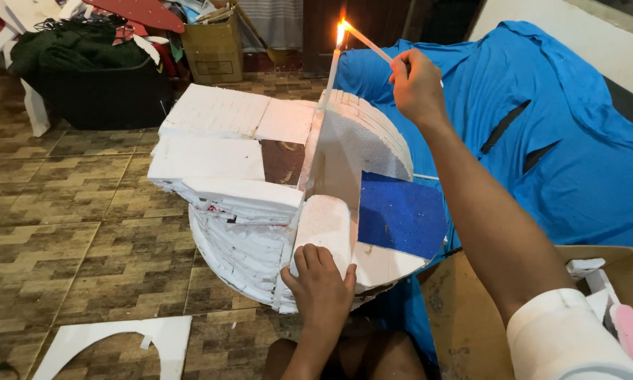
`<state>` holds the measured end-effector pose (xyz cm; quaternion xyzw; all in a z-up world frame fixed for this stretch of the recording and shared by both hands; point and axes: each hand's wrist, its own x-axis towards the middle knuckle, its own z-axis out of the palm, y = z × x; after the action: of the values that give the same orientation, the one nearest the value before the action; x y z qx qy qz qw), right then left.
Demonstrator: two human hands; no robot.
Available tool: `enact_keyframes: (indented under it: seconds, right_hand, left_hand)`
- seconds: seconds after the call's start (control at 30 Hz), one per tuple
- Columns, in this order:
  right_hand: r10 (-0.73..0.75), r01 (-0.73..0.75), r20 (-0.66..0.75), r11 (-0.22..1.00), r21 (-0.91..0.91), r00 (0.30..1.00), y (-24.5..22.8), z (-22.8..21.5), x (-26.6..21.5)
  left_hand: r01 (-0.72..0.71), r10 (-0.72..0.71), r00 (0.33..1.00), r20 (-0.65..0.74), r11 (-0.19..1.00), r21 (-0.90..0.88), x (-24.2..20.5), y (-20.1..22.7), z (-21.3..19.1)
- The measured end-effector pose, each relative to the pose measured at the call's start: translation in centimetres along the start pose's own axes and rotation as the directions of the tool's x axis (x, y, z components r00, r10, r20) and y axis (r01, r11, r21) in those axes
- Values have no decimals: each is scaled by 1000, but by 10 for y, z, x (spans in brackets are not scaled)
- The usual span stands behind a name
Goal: Selecting, fitting, and trimming styrofoam pieces to assemble a large structure.
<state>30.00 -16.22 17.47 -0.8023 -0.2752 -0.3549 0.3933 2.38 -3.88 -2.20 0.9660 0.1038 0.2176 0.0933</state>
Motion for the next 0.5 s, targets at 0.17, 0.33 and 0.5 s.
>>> enact_keyframes:
  seconds: [0.17, 0.33, 0.5]
  right_hand:
    - [126, -126, -4, 990, -62, 992, 1, 1, -4]
    - [111, -111, -6, 991, -69, 994, 5, 2, -5]
    - [138, -136, 10, 986, -96, 990, 0, 3, -4]
  left_hand:
    - [-1, 0, 1000, -9, 1000, -2, 0, 0, 0]
    - [-2, 2, 1000, 20, 1000, -9, 0, 0, -4]
    - [10, -9, 999, 39, 1000, -27, 0, 0, 1]
